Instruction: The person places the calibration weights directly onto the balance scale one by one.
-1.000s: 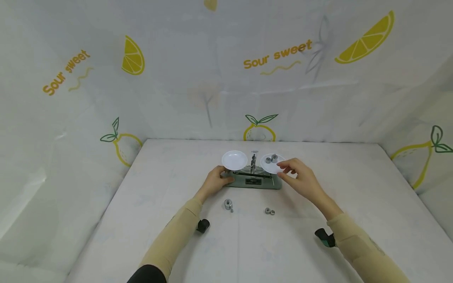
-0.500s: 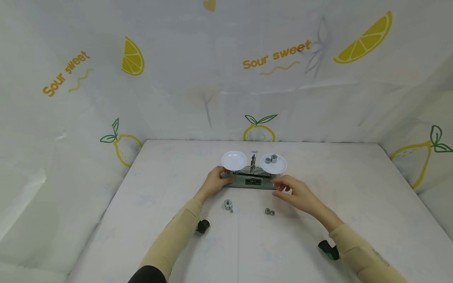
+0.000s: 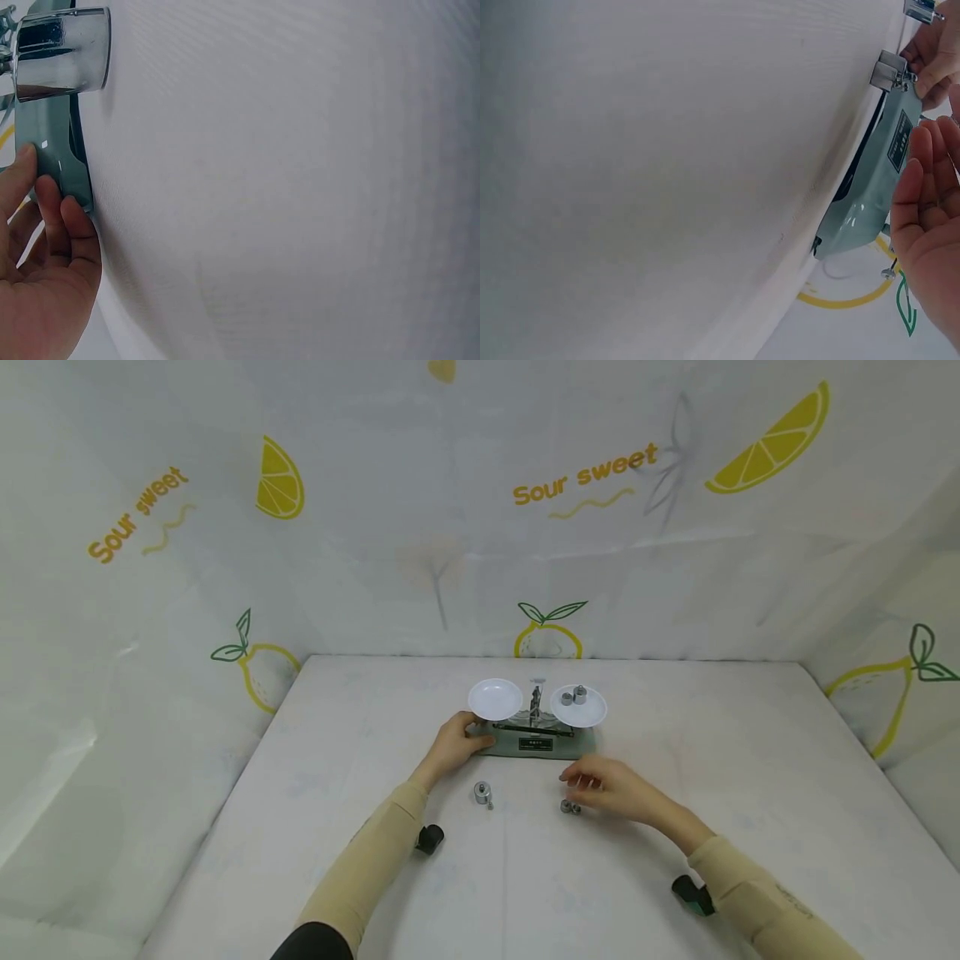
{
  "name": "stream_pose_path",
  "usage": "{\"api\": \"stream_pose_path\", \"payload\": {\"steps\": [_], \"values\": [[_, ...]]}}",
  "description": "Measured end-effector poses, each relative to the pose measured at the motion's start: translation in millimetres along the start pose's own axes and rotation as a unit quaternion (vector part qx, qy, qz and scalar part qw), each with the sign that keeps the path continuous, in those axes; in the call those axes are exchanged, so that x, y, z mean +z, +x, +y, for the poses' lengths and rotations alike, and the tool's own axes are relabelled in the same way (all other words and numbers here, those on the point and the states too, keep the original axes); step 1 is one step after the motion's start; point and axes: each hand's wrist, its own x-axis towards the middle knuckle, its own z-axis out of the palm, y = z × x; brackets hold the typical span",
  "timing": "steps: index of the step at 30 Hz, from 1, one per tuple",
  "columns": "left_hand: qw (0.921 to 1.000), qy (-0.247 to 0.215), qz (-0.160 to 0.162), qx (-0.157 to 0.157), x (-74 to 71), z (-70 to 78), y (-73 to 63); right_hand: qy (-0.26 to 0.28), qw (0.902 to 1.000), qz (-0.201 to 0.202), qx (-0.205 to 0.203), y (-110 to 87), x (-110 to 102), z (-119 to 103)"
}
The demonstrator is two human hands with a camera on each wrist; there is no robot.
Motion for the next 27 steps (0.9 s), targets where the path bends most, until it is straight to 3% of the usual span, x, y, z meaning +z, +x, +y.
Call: {"api": "stream_pose_path", "payload": {"steps": [6, 15, 27], "values": [[1.0000, 0.002, -0.001, 0.003, -0.1, 0.4, -0.3, -0.002, 0.9988, -0.044, 0.019, 1.5, 4.0, 3.7], [1.0000, 0.001, -0.001, 0.004, -0.4, -0.6, 0.0, -0.028, 0.9959, -0.080, 0.032, 4.0, 7.7, 7.1], [1.0000, -0.003, 0.000, -0.004, -0.6, 2.1, -1.5, -0.043, 0.9945, -0.089, 0.034, 6.1, 9.4, 4.8]]}}
